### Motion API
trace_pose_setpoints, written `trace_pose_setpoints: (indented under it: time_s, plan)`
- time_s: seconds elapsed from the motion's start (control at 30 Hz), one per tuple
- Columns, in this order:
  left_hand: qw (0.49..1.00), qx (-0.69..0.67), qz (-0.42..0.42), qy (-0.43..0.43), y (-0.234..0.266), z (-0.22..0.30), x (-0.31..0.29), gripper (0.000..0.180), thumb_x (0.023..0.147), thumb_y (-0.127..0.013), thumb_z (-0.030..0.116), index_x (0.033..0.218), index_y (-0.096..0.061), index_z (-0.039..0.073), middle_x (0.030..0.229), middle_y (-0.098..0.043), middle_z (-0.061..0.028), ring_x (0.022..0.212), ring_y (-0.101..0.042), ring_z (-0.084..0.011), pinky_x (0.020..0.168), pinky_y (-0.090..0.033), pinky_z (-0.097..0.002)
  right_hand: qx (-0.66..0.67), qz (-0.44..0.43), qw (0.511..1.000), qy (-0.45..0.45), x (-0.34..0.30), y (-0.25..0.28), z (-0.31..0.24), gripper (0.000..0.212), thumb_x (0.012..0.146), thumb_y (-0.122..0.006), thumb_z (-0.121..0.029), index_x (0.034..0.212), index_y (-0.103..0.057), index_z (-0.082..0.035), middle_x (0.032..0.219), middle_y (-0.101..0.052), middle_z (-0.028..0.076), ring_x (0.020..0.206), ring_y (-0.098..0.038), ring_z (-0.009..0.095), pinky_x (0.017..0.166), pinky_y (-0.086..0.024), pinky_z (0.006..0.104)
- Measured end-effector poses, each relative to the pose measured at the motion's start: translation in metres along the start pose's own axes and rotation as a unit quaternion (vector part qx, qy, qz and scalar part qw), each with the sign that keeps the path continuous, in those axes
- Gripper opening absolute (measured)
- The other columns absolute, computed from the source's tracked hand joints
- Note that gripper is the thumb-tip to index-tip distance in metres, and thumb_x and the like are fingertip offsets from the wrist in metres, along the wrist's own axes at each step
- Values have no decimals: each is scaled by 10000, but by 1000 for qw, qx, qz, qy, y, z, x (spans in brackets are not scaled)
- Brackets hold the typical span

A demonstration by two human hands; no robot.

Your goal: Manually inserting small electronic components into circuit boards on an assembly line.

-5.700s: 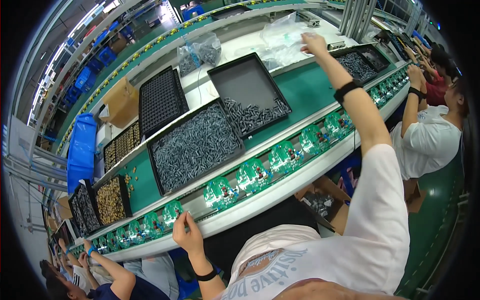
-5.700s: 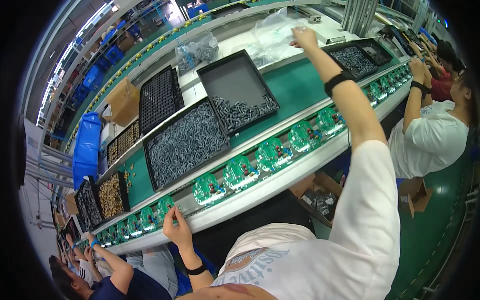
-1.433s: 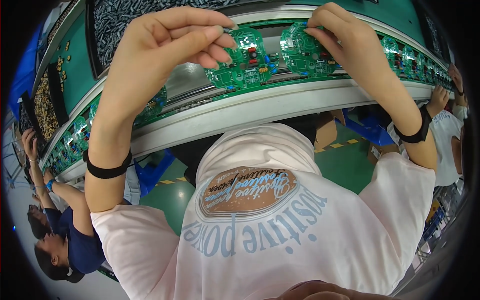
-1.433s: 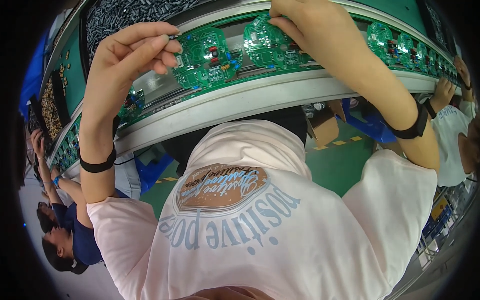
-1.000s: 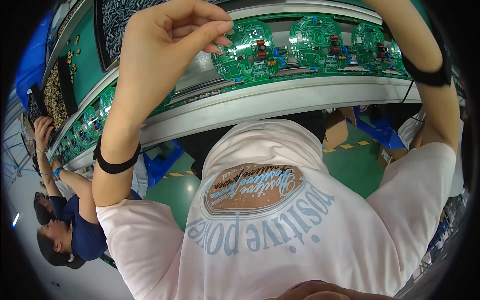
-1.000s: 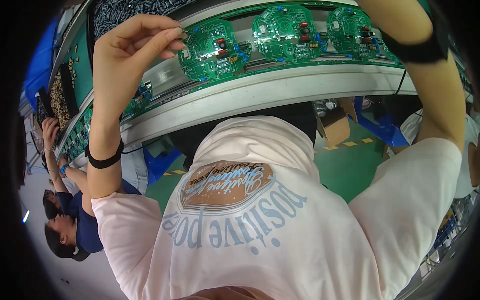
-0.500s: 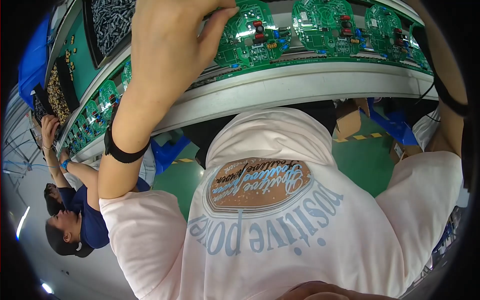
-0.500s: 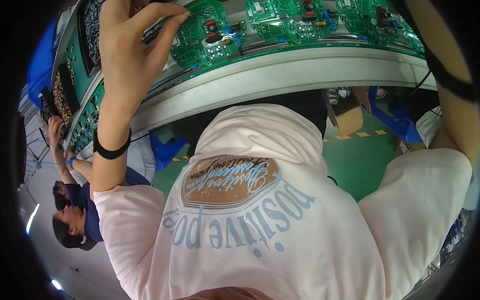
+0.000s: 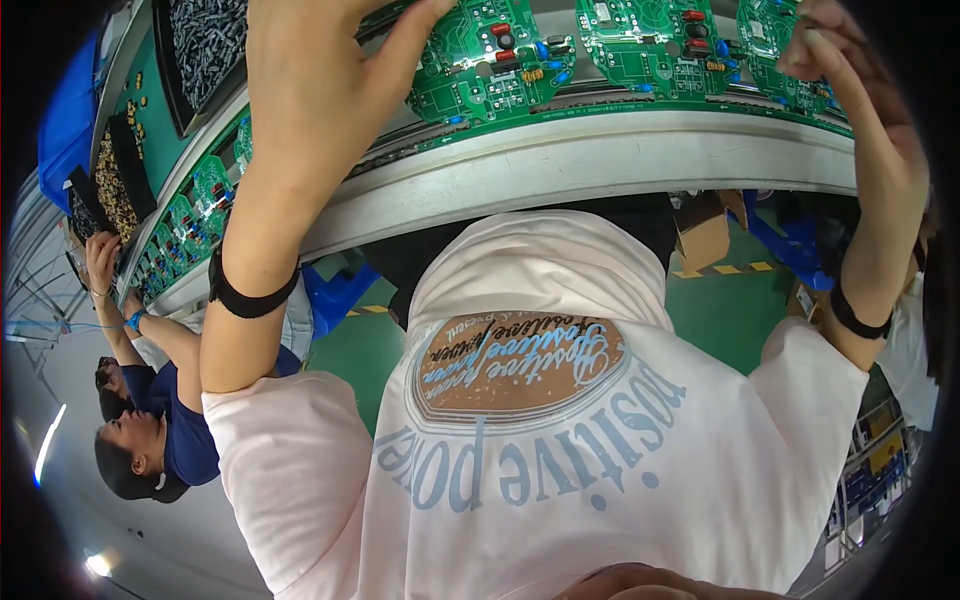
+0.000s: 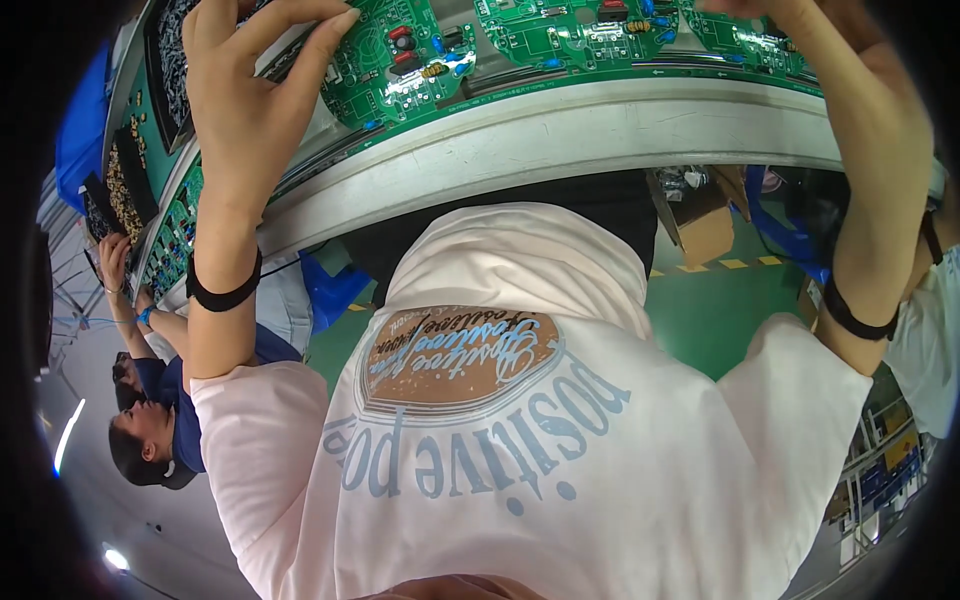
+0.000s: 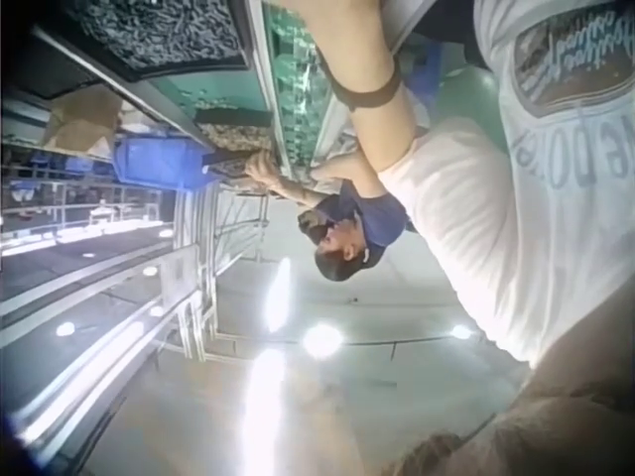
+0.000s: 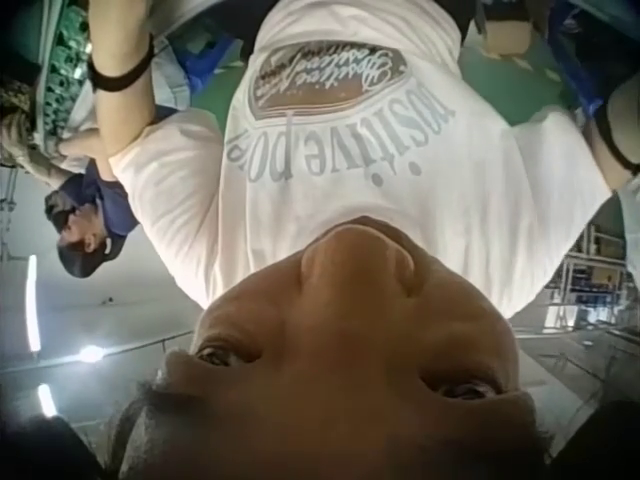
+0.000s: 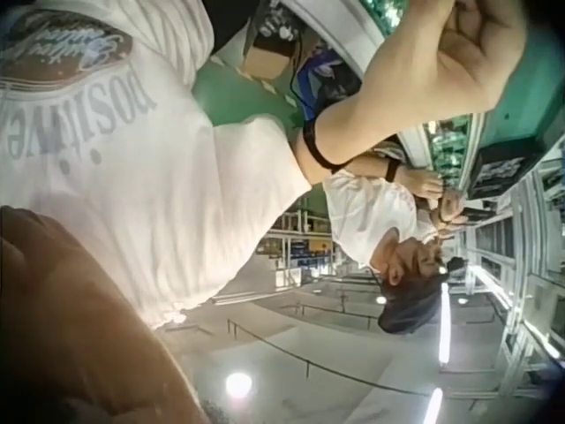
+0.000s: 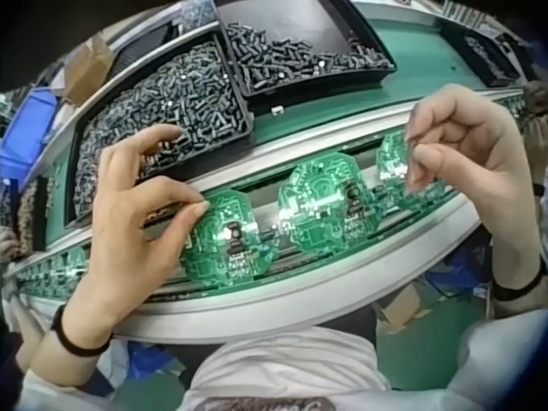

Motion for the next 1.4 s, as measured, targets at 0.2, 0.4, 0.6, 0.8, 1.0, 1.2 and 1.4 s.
trace_pose_setpoints:
  time_s: [0.2,0.4,0.6,0.8,1.0,1.2,1.4]
  plan:
    - [991,-45,-56,113,1,-3,3,149,749,-816,-3,856,-719,35,1363,-573,-184,1245,-521,-376,1030,-444,-467,52,4,993,-106,-23,-36,-108,149,1027,-612,-97,1042,-694,26,856,-723,84,743,-712,151,695,-579,268]
    - [994,-90,-15,55,0,-7,0,141,754,-802,-12,860,-723,34,1345,-583,-179,1210,-538,-375,1007,-450,-461,160,-29,979,-126,-14,-42,-99,167,1042,-607,-92,1092,-689,44,858,-723,69,739,-708,133,691,-584,247]
    - [995,63,-62,-40,12,4,4,153,753,-813,1,870,-717,21,1242,-634,-166,1139,-573,-371,975,-471,-449,235,-23,949,-208,-11,-49,-113,182,1026,-629,-66,1139,-687,64,893,-743,90,770,-728,148,706,-598,250]
    - [998,0,-2,67,27,-24,19,148,766,-815,15,883,-724,7,1102,-682,-143,1038,-627,-339,890,-511,-400,207,-31,957,-201,-12,-46,-121,175,1003,-651,-16,1142,-681,85,946,-763,118,796,-748,155,728,-615,256]
    - [974,26,-38,223,20,-36,54,125,843,-762,2,960,-728,-24,1041,-689,-128,929,-667,-266,794,-524,-331,74,-37,986,-147,-20,-52,-123,86,925,-712,13,1010,-709,28,952,-715,79,837,-691,175,765,-558,283]
    - [973,-6,-23,231,20,-38,56,128,899,-719,16,1018,-727,-29,966,-692,-116,879,-681,-231,753,-526,-318,-189,-156,970,-7,-11,-58,-147,119,821,-778,12,921,-716,-9,959,-654,92,886,-655,257,770,-526,351]
    - [990,-69,57,111,17,-51,33,136,929,-709,39,1032,-730,-48,957,-714,-116,862,-697,-226,761,-547,-306,-67,-84,982,157,-7,-79,-93,157,762,-806,-24,891,-716,-20,962,-584,102,920,-589,303,789,-484,394]
Point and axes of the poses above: each hand's wrist, its own x-axis towards the middle knuckle, its own y-axis out of the back of the hand, z = x × y, the point moved 1 cm from there along x, towards the middle knuckle
